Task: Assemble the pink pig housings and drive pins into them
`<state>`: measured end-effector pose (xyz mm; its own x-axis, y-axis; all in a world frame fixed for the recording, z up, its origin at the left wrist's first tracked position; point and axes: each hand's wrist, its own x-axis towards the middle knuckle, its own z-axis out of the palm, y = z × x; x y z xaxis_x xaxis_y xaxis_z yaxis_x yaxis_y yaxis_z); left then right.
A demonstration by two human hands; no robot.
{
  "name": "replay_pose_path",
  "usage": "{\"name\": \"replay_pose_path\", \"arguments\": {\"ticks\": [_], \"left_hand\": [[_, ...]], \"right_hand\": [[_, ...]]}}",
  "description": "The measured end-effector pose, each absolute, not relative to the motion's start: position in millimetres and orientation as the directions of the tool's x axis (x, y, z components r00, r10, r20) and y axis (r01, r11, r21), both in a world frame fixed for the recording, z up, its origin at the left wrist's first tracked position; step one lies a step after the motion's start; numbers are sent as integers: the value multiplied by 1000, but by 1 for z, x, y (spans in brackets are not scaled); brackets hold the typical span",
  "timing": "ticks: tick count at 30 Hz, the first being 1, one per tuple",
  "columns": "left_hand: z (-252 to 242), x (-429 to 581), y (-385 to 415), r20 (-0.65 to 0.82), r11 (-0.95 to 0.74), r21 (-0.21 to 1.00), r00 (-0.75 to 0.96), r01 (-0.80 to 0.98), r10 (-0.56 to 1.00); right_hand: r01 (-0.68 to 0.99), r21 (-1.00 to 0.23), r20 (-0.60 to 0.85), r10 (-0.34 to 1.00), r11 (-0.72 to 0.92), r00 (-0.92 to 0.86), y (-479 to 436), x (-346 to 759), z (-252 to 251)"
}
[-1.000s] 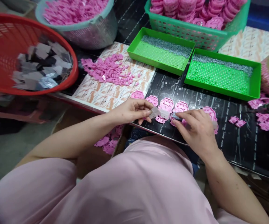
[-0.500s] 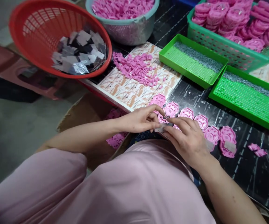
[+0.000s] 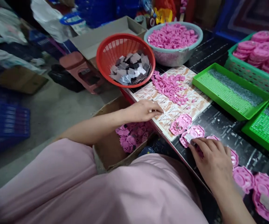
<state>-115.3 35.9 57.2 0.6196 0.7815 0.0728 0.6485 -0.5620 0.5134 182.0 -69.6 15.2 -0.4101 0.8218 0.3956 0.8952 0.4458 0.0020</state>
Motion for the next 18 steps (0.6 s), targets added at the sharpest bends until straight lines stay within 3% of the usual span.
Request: {"name": "replay_pose_path", "arguments": {"ticks": [2, 4, 8, 14, 16, 18], "left_hand": [[70, -137, 57, 122, -482, 306, 469, 821, 875], [83, -160, 81, 208, -286, 152, 252, 946, 945], [95, -192, 129, 198, -69, 53, 58, 996, 979], [78, -187, 163, 62, 16, 14, -17, 1000, 998], [79, -190, 167, 91, 16, 87, -24, 996, 996], [85, -198, 170, 140, -37, 247, 2, 968, 990]], "right_hand": [[895, 1, 403, 819, 446, -409, -72, 184, 16], [899, -22, 404, 826, 438, -393, -76, 187, 19], [892, -90, 396, 838, 443, -376, -80, 194, 22], [878, -114, 428, 821, 465, -379, -82, 198, 26], [872, -127, 428, 819, 473, -381, -85, 201, 28], [868, -125, 436, 813, 480, -387, -87, 205, 30]]}}
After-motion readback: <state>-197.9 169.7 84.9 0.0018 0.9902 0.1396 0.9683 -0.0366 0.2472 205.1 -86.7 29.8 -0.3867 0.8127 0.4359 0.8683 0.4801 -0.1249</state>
